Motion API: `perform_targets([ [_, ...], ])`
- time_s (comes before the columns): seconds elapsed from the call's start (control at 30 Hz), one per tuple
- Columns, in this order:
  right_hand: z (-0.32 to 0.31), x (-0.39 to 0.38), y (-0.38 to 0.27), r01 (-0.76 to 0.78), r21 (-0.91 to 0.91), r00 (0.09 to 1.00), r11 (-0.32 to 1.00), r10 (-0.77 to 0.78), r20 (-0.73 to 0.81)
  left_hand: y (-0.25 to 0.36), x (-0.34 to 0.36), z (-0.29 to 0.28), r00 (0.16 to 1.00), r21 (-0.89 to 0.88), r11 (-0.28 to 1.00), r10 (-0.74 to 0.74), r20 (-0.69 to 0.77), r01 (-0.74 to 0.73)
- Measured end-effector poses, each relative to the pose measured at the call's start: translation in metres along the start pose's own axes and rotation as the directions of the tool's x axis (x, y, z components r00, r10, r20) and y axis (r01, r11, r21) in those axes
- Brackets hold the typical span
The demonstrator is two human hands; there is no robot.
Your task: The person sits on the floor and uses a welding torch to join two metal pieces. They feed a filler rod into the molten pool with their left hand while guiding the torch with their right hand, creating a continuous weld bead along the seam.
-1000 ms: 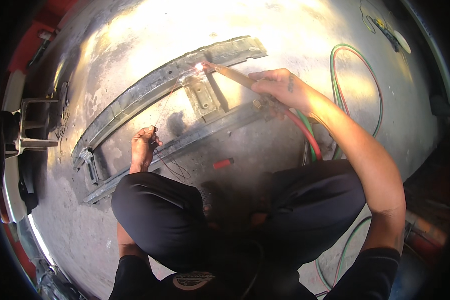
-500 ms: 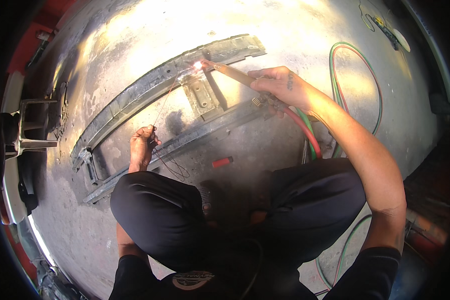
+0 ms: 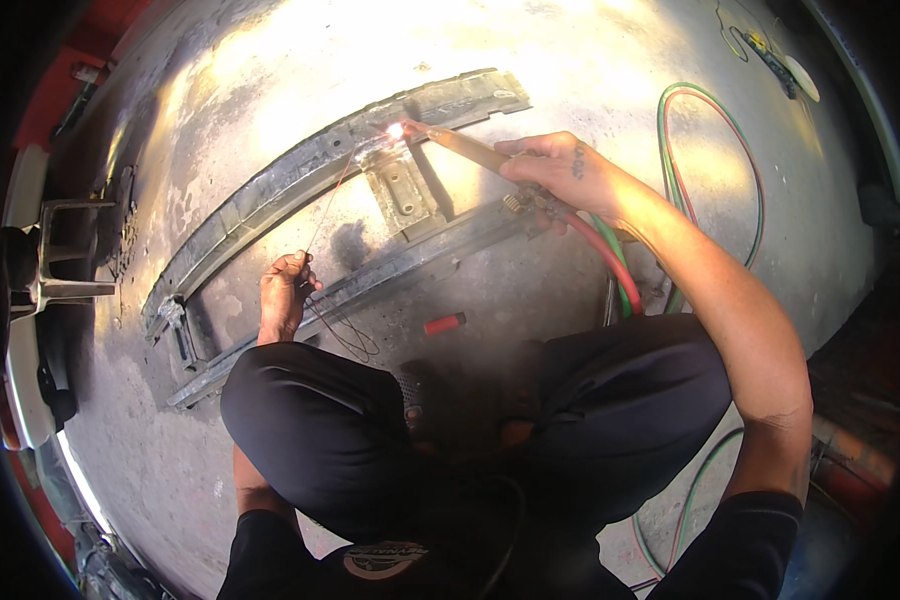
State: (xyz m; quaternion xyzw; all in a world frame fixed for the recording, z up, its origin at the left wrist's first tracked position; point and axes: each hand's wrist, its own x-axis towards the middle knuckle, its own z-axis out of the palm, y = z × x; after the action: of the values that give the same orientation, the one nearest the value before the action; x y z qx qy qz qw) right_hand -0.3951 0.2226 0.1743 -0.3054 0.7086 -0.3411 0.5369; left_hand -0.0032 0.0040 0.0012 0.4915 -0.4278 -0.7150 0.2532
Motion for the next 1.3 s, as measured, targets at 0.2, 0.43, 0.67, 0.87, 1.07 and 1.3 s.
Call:
perform_targets([
  [0.2, 0.0001, -0.0003, -0.0007, -0.004, -0.023, 1.000, 1.000, 0.004, 0.004, 0.0006, -0.0011, -0.0005, 1.000, 0.004, 1.000, 0.000, -0.003, 0.000],
  [0.43, 0.0001, 0.0001, -0.0010, -0.004, 0.002, 1.000, 1.000, 0.004, 0.011, 0.0019, -0.0021, 0.0007, 1.000, 0.001, 1.000, -0.002, -0.003, 0.002],
  [0.67, -0.0028, -0.0011, -0.0029, -0.014, -0.010, 1.000, 1.000, 0.014, 0.022, 0.0014, -0.0019, 0.0017, 1.000, 0.001, 1.000, -0.003, -0.009, 0.003],
  [0.87, -0.0019, -0.0007, -0.0030, 0.001, 0.014, 1.000, 1.000, -0.002, 0.022, 0.0030, -0.0026, 0.0002, 1.000, 0.003, 1.000, -0.018, 0.004, 0.018],
  [1.07, -0.0024, -0.0029, -0.0026, -0.006, 0.017, 1.000, 1.000, 0.006, 0.027, 0.0032, -0.0025, -0.0003, 1.000, 0.007, 1.000, -0.011, 0.005, 0.011],
  [1.3, -0.0023, -0.0011, 0.0000, -0.007, 0.014, 1.000, 1.000, 0.007, 0.017, -0.0002, -0.0003, -0.0005, 1.000, -0.007, 1.000, -0.001, 0.011, 0.001],
])
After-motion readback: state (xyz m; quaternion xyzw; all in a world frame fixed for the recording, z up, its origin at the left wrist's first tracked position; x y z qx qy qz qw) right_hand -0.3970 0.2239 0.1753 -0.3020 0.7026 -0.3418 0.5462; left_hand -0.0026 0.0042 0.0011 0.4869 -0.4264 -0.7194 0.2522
